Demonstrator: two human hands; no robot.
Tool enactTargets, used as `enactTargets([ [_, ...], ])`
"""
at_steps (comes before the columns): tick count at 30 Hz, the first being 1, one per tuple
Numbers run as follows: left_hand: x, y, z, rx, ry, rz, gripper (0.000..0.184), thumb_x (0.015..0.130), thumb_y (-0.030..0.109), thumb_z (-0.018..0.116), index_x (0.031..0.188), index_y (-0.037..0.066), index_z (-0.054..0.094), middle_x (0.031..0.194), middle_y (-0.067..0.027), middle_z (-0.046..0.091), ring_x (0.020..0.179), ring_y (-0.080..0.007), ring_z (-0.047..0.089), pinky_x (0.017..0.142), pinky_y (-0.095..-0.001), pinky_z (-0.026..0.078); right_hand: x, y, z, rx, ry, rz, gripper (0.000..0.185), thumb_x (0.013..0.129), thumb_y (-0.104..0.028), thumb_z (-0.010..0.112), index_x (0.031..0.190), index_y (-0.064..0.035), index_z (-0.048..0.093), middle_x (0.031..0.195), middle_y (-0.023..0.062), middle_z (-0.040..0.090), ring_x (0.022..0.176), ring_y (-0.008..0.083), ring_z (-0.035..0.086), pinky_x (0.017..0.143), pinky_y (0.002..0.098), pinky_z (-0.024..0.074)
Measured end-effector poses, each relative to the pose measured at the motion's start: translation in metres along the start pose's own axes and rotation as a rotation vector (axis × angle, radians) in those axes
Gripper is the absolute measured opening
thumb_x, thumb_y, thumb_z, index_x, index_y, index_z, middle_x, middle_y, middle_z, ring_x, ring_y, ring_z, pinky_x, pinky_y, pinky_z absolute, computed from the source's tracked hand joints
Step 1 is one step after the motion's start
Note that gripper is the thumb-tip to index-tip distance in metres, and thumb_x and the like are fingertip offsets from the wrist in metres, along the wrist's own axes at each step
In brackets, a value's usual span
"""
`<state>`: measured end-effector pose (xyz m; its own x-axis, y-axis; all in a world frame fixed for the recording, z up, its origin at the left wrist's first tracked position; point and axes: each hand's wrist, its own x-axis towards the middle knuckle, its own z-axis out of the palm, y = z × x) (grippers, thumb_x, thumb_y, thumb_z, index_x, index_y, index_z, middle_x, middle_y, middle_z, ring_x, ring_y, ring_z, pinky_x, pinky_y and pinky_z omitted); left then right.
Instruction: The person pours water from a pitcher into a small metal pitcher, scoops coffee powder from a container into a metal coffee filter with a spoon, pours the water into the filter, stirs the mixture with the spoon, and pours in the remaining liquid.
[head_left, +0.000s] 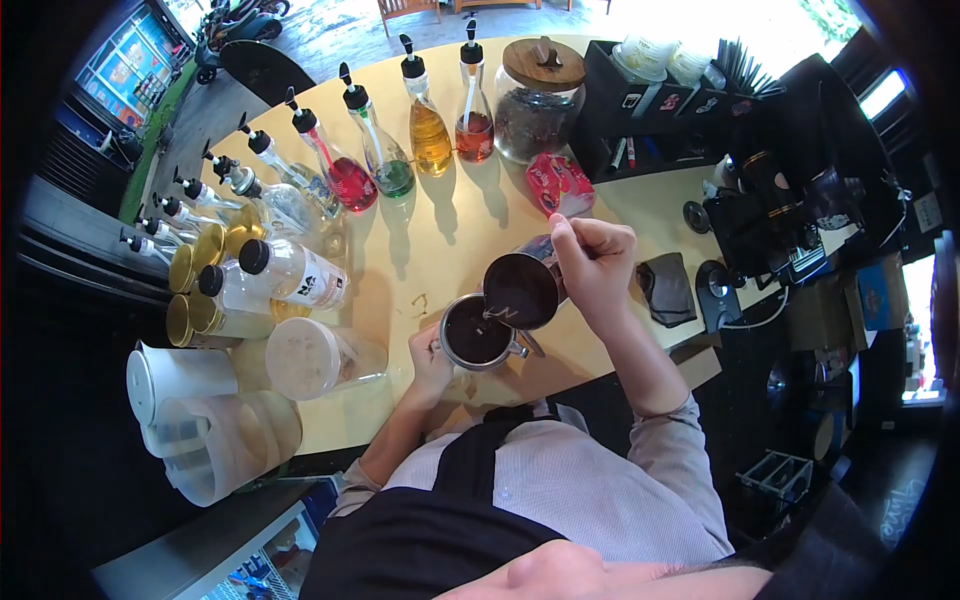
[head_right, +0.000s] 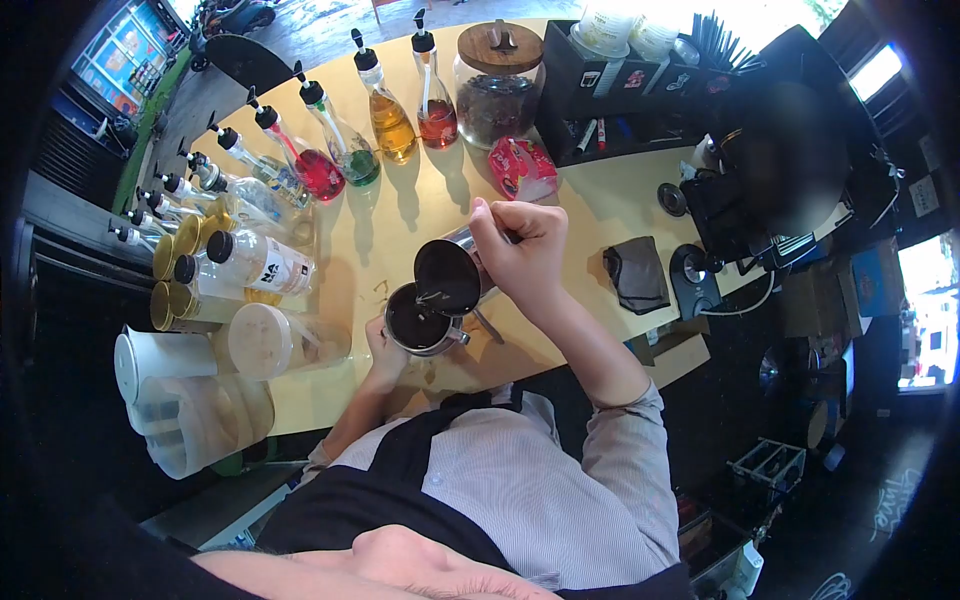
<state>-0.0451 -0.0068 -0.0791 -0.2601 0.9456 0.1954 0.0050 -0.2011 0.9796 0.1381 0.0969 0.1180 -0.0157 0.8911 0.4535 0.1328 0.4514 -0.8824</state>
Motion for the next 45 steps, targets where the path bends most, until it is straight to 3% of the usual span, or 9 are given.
enactTargets([
  [3, 0.001, -0.001, -0.001, 0.006, -0.014, 0.003, 0.021, 0.085, 0.013, 0.052, 0.072, 0.000, 0.064, 0.067, 0.0011, 0.060, 0.061, -0.0056, 0.052, 0.055, -0.0211, 0.040, 0.001, -0.003, 0.002, 0.016, -0.007, 0.003, 0.039, 0.082, -0.004, 0.059, 0.048, 0.0014, 0.039, 0.044, -0.0052, 0.031, 0.044, -0.0003, 0.027, 0.039, 0.0235, 0.0182],
  [5, 0.001, 0.000, 0.001, 0.040, -0.020, 0.062, 0.041, 0.092, 0.032, 0.048, 0.078, -0.003, 0.062, 0.064, -0.0030, 0.058, 0.059, -0.0081, 0.052, 0.053, -0.0246, 0.040, 0.001, -0.005, 0.003, 0.024, -0.007, 0.009, 0.039, 0.082, -0.004, 0.059, 0.048, 0.0014, 0.039, 0.044, -0.0052, 0.031, 0.044, -0.0004, 0.027, 0.039, 0.0237, 0.0181],
  [14, 0.001, -0.002, -0.001, 0.053, -0.031, 0.056, 0.030, 0.087, 0.021, 0.047, 0.082, -0.004, 0.064, 0.068, -0.0057, 0.062, 0.062, -0.0099, 0.056, 0.057, -0.0245, 0.044, -0.002, -0.004, 0.003, -0.010, -0.012, -0.060, 0.040, 0.080, -0.003, 0.060, 0.048, 0.0013, 0.036, 0.044, -0.0023, 0.024, 0.044, 0.0012, 0.024, 0.039, 0.0250, 0.0170],
  [18, 0.000, -0.006, -0.002, 0.043, -0.035, 0.017, 0.032, 0.088, 0.023, 0.048, 0.084, -0.004, 0.065, 0.070, -0.0058, 0.063, 0.063, -0.0102, 0.056, 0.057, -0.0243, 0.044, -0.004, -0.003, 0.000, -0.011, -0.018, -0.062, 0.039, 0.079, -0.002, 0.060, 0.048, 0.0016, 0.036, 0.045, -0.0009, 0.023, 0.044, 0.0019, 0.023, 0.039, 0.0254, 0.0171],
  [20, 0.000, -0.009, 0.000, -0.001, 0.003, 0.051, 0.025, 0.088, 0.015, 0.052, 0.073, -0.001, 0.064, 0.069, -0.0002, 0.061, 0.062, -0.0057, 0.053, 0.055, -0.0213, 0.041, -0.004, -0.003, -0.002, -0.012, -0.016, -0.061, 0.039, 0.079, -0.002, 0.060, 0.048, 0.0017, 0.037, 0.045, -0.0007, 0.023, 0.044, 0.0019, 0.024, 0.039, 0.0253, 0.0174],
  [29, -0.001, -0.005, -0.002, 0.007, -0.016, 0.016, 0.019, 0.085, 0.009, 0.052, 0.074, -0.001, 0.064, 0.068, 0.0004, 0.061, 0.061, -0.0057, 0.052, 0.055, -0.0211, 0.040, -0.003, 0.002, -0.007, -0.042, 0.003, -0.041, 0.038, 0.079, -0.003, 0.060, 0.047, 0.0018, 0.039, 0.042, -0.0020, 0.027, 0.042, 0.0012, 0.026, 0.038, 0.0246, 0.0187],
  [36, 0.001, -0.005, -0.001, -0.007, -0.005, 0.053, 0.027, 0.088, 0.018, 0.053, 0.072, -0.001, 0.063, 0.067, -0.0001, 0.061, 0.060, -0.0066, 0.053, 0.054, -0.0218, 0.041, 0.000, 0.000, -0.001, -0.030, 0.017, -0.068, 0.039, 0.079, -0.003, 0.060, 0.047, 0.0015, 0.037, 0.043, -0.0019, 0.026, 0.042, 0.0014, 0.025, 0.038, 0.0248, 0.0179],
  [38, 0.001, -0.004, -0.001, 0.049, -0.036, 0.057, 0.037, 0.091, 0.026, 0.046, 0.080, -0.004, 0.063, 0.066, -0.0041, 0.060, 0.060, -0.0092, 0.054, 0.055, -0.0241, 0.042, 0.000, 0.000, 0.000, -0.030, 0.011, -0.081, 0.039, 0.079, -0.002, 0.060, 0.047, 0.0014, 0.037, 0.043, -0.0017, 0.025, 0.042, 0.0017, 0.025, 0.038, 0.0250, 0.0177],
  [45, 0.000, -0.005, -0.003, 0.043, -0.037, 0.022, 0.035, 0.090, 0.025, 0.046, 0.080, -0.004, 0.063, 0.067, -0.0054, 0.061, 0.062, -0.0098, 0.055, 0.056, -0.0244, 0.043, -0.001, -0.003, 0.001, -0.021, -0.009, -0.094, 0.040, 0.078, -0.001, 0.060, 0.048, 0.0012, 0.034, 0.044, -0.0004, 0.024, 0.042, 0.0029, 0.023, 0.038, 0.0254, 0.0174],
])
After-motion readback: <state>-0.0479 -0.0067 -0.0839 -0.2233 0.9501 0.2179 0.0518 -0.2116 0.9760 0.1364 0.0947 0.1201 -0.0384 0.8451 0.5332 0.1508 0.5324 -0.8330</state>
